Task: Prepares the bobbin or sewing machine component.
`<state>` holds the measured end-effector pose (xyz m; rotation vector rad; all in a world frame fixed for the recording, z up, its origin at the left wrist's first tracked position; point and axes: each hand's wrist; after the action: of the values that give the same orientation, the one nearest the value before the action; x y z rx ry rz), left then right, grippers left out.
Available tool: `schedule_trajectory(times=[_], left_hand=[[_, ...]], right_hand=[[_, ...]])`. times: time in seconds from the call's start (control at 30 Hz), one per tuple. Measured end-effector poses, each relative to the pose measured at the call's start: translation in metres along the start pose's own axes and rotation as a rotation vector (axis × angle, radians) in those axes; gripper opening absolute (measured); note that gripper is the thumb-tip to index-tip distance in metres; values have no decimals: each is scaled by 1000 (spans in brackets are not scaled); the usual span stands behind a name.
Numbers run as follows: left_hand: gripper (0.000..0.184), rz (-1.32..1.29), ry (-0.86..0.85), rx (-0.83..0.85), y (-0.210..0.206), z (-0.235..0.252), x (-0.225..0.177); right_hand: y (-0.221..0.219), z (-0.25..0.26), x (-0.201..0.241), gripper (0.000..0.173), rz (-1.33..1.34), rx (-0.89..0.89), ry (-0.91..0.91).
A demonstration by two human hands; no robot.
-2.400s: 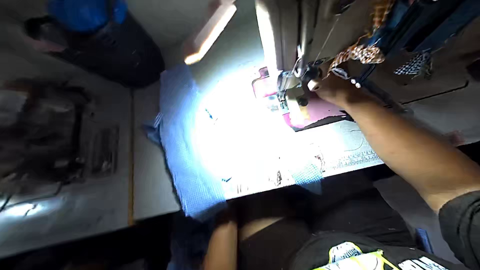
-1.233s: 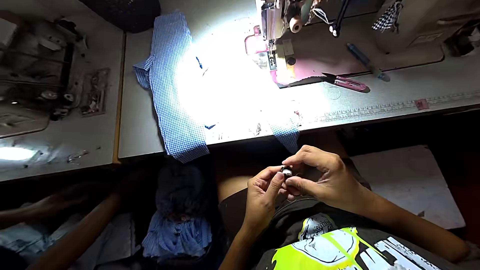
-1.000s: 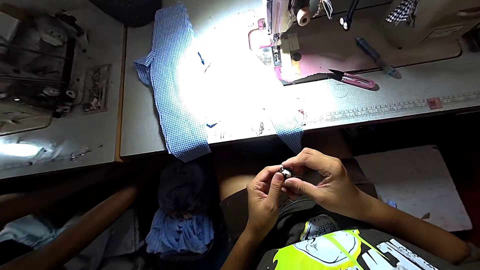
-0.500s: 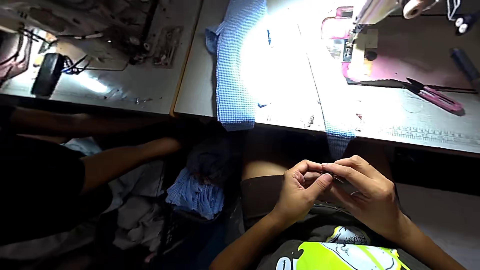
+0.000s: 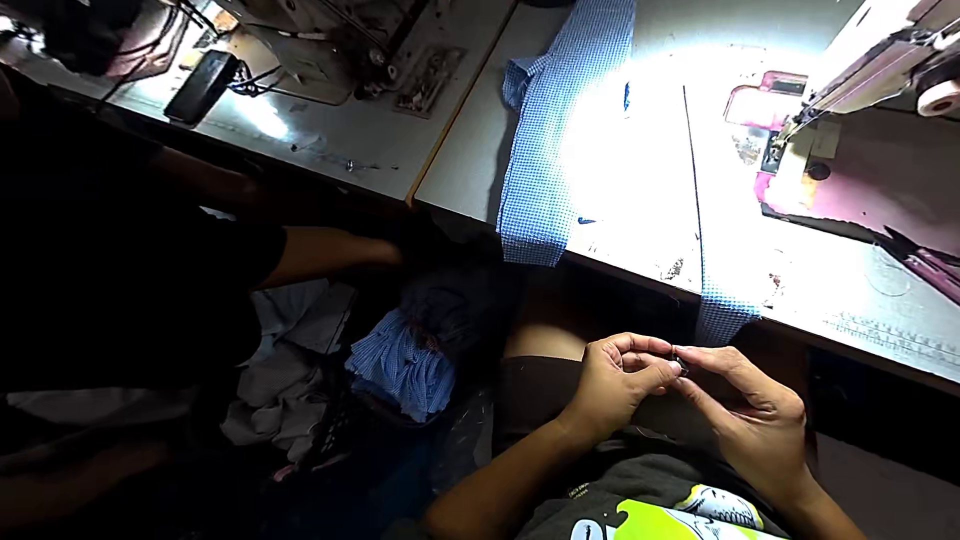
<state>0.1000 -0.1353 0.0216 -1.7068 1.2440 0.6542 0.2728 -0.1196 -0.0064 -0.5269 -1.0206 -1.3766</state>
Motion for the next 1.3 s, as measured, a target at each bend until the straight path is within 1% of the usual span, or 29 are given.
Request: schedule_trajectory(times=[0.07, 0.17, 0.27, 0.33, 0.43, 0.5, 0.6, 0.7, 0.77, 0.87, 0.93, 1.0, 1.07, 1.13, 1.2, 1.3], left_hand=[[23, 43, -11, -19, 0, 0, 0], [14, 98, -76, -8, -1, 1, 5], [12, 59, -107, -9, -2, 1, 6], [11, 61, -105, 12, 0, 2, 4], [9, 135, -70, 88, 4, 2, 0], [9, 178, -56, 124, 6, 4, -2], [10, 203, -45, 125, 5, 5, -3], [14, 231, -35, 92, 1, 5, -3], [12, 238, -46, 86, -2, 6, -3], [11, 203, -91, 78, -4, 8, -1], [12, 173, -127, 90, -5, 9, -2], [14, 176, -179, 123, -7, 8, -5], [15, 196, -187, 122, -10, 2, -6], [16, 188, -159, 88, -9, 1, -9], [17, 142, -123, 71, -4, 2, -12], [18, 99, -114, 70, 2, 5, -16]], right_hand=[[-2, 1, 0, 26, 20, 8, -4], [-2, -1, 1, 25, 24, -38, -16], [-5, -2, -2, 23, 58, -92, 8], [-5, 1, -6, 24, 102, -63, 24], [-1, 2, -13, 24, 161, 40, 12], [-2, 0, -17, 24, 191, 56, 11], [-5, -3, -21, 24, 217, 47, 30], [-2, -4, -22, 23, 193, 60, 62], [1, -6, -19, 24, 183, 65, 38], [0, -6, -17, 24, 199, -5, -29], [-1, -4, -17, 25, 177, -64, -9], [3, 0, -10, 26, 168, -62, 24], [11, -2, -1, 27, 186, -47, 30], [22, -4, 3, 21, 223, -33, -13], [35, -8, 9, 15, 296, -37, -100], [58, -15, 14, 13, 440, -34, -185]])
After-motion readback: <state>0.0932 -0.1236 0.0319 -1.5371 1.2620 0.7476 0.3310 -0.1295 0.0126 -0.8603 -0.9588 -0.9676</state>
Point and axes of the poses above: each hand's wrist, its own z-axis towards the middle knuckle, its own y-axis out of the back of the hand, x = y × z, and after that the axes turned 8 degrees about y, right-handed
